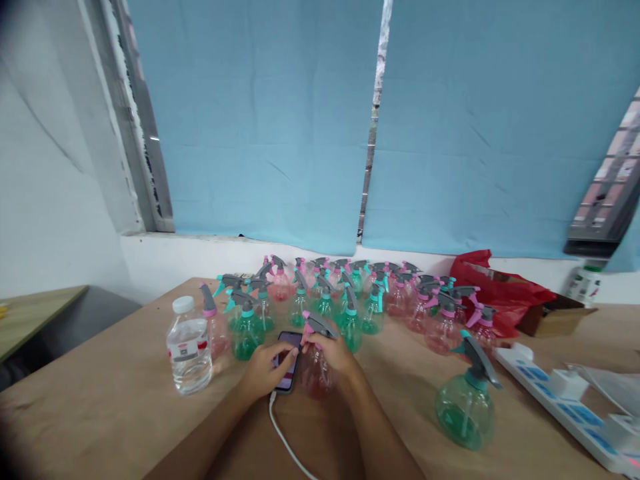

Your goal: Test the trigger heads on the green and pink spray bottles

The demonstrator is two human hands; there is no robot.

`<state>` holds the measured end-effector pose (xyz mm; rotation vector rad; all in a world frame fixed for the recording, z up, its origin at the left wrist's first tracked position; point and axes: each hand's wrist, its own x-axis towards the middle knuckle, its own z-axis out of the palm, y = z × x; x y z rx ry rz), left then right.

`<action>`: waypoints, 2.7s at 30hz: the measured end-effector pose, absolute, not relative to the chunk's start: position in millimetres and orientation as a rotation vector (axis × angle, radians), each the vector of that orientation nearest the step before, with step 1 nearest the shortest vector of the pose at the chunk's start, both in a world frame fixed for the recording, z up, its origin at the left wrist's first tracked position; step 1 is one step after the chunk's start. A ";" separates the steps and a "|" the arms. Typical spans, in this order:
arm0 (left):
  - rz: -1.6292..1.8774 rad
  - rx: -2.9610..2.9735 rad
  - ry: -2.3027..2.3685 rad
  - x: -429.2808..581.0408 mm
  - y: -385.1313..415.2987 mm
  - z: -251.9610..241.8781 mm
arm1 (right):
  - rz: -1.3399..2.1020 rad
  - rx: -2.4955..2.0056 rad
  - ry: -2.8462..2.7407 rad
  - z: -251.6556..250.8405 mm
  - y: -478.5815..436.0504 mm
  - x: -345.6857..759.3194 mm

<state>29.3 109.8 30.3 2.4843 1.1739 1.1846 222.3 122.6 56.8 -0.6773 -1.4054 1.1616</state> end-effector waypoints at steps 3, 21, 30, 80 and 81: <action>1.201 2.473 1.189 29.0 109.5 29.8 | 1.125 -0.697 -1.389 57.4 120.8 223.7; 1.184 2.502 1.177 30.8 107.3 27.0 | 1.096 -0.661 -1.323 51.9 120.1 221.0; 1.175 2.519 1.203 30.1 109.0 23.5 | 1.051 -0.742 -1.313 39.6 127.1 223.6; 1.121 2.549 1.208 32.0 106.7 22.9 | 1.033 -0.708 -1.314 39.8 126.0 222.1; 1.120 2.546 1.208 32.0 106.5 23.1 | 1.039 -0.702 -1.313 40.0 126.1 221.8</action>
